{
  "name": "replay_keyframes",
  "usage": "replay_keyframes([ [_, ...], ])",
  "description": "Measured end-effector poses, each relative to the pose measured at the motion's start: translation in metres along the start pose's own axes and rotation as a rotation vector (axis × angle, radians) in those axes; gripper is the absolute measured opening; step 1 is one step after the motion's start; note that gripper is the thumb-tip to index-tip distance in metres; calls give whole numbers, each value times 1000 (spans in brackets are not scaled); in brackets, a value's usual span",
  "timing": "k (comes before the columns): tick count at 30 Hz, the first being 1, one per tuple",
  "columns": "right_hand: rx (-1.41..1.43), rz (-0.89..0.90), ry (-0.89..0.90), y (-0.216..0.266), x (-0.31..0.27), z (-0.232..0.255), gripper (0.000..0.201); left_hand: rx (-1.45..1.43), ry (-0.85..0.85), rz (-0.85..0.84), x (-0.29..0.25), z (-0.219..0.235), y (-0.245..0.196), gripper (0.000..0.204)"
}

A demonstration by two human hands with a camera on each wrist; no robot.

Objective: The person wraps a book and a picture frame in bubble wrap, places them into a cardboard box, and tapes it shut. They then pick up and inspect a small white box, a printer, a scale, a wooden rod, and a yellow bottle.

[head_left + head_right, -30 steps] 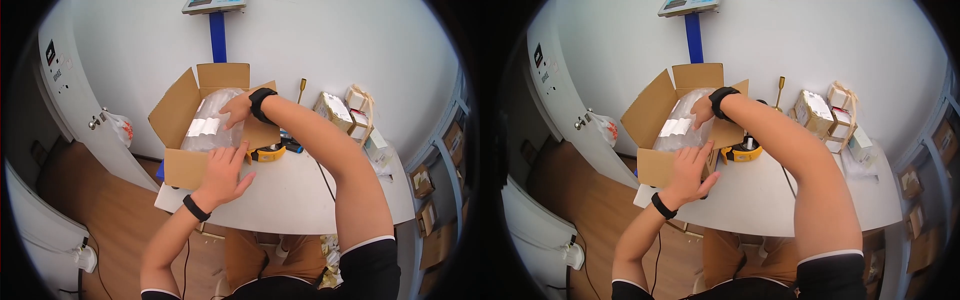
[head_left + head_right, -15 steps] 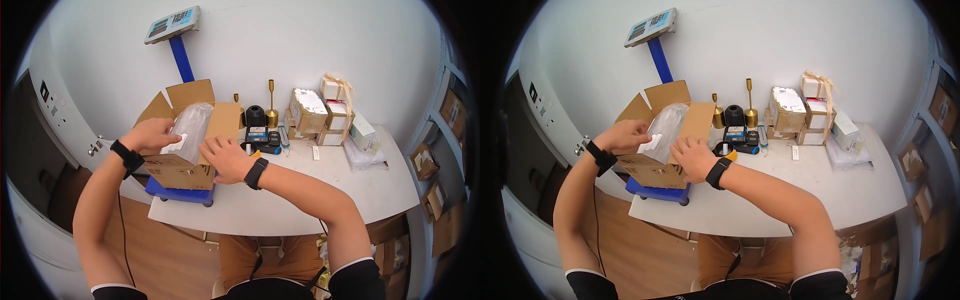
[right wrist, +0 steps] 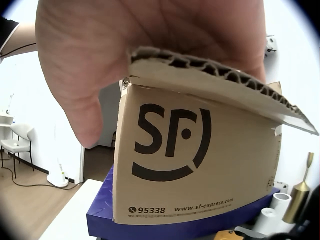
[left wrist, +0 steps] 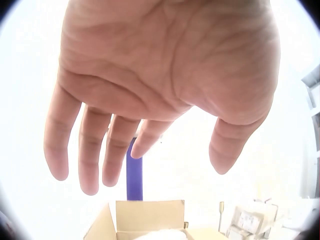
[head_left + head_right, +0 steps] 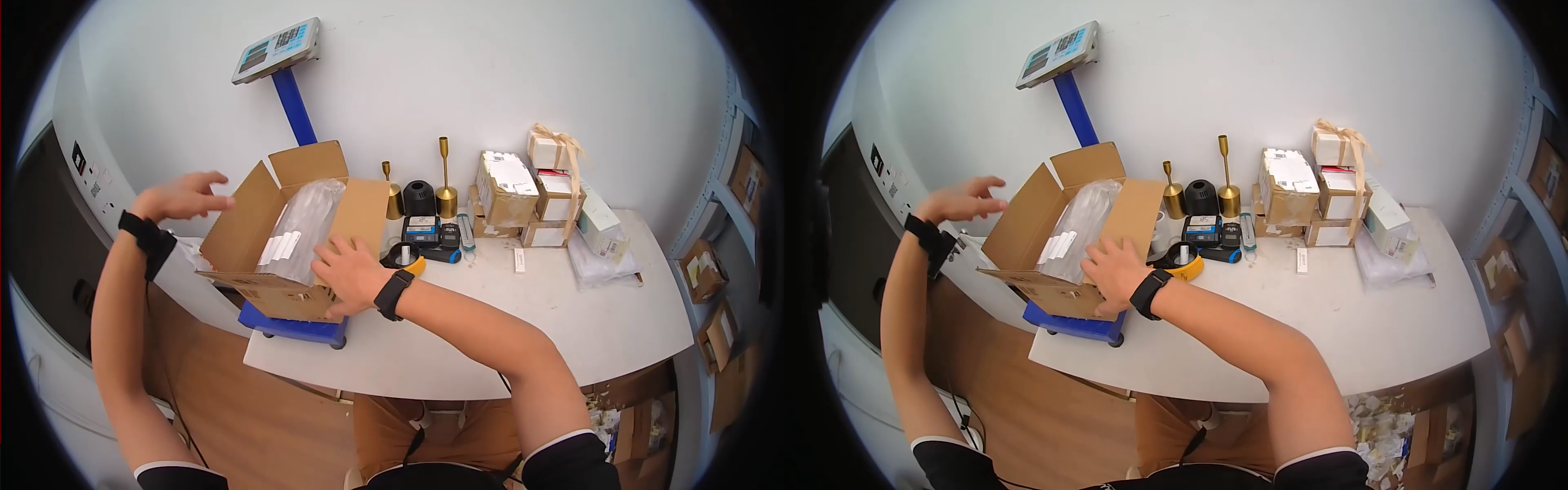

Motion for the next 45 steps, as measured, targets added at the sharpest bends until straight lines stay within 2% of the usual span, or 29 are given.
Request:
replay_keyframes([
  [1, 40, 13, -32, -1, 1, -2, 88, -79, -100, 5, -6, 17, 2, 82],
  [2, 82, 28, -61, -2, 2, -1, 89, -82, -105, 8, -12, 28, 7, 82],
  [4, 136, 50, -55, -6, -1, 0, 89, -57, -232, -76, -25, 43, 15, 74],
  [5, 194, 66, -49, -6, -2, 0, 89, -54, -230, -68, -32, 41, 16, 74],
  [7, 210, 72, -42, -6, -3, 1, 89, -79, -173, -170, -57, 17, 14, 68],
  [11, 237, 66, -51, -7, -1, -3, 93, -121, -14, -268, -87, -48, 19, 64],
  [13, 241, 77, -25, -7, -1, 1, 96, -89, -8, -284, -85, -66, 19, 62],
  [15, 237, 85, -4, -3, -2, 0, 98, -173, -106, -317, -77, -71, 14, 60],
  [17, 325, 133, -110, 6, -1, -5, 103, -154, -157, -330, -68, -53, -3, 58],
  [19, 334, 137, -138, 15, -1, -7, 104, -219, -114, -277, -50, -25, -17, 57],
  [21, 347, 137, -166, 18, -2, -9, 105, -233, -143, -360, -14, 11, -1, 54],
  [23, 391, 143, -158, 17, -3, -10, 102, -228, -373, -294, 0, 53, -6, 52],
  [24, 388, 136, -158, 17, -3, -10, 102, -228, -372, -302, 8, 57, -12, 52],
  [26, 401, 146, -134, 17, -4, -9, 101, -255, -566, -367, 23, 62, -27, 52],
  [29, 373, 130, -179, 20, -3, -13, 102, -158, -241, -477, 47, 9, -46, 54],
  [30, 376, 126, -179, 18, -2, -13, 102, -123, -160, -430, 47, -13, -56, 57],
  [32, 385, 134, -221, 20, -6, -17, 103, -22, -56, -321, 69, -60, -47, 69],
  [33, 394, 134, -209, 21, -7, -18, 103, -30, -45, -317, 82, -81, -41, 69],
  [35, 382, 132, -207, 20, -7, -14, 104, 129, 1, -154, 108, -121, -25, 87],
  [36, 382, 133, -203, 19, -7, -12, 104, 125, 2, -153, 115, -139, -21, 87],
  [37, 394, 133, -178, 20, -7, -12, 105, 167, 13, -86, 119, -159, -14, 100],
  [38, 399, 133, -156, 19, -6, -10, 105, 208, 18, -21, 118, -167, -13, 113],
  [39, 401, 133, -155, 19, -7, -8, 105, 208, 20, -21, 117, -171, -10, 113],
  [41, 429, 139, -155, 18, -6, -6, 105, 84, -3, 23, 111, -168, -7, 133],
  [45, 440, 146, -189, 22, -4, -16, 105, -31, 53, 91, 131, -190, 26, 144],
])
Point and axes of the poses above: each hand's wrist, its own x-axis towards the middle knuckle, its own z-axis out of the back of the hand, y = z × x, the point moved 2 cm from there along x, towards the middle knuckle, and after that the axes turned 2 degrees about -x, right-handed, at the moved point
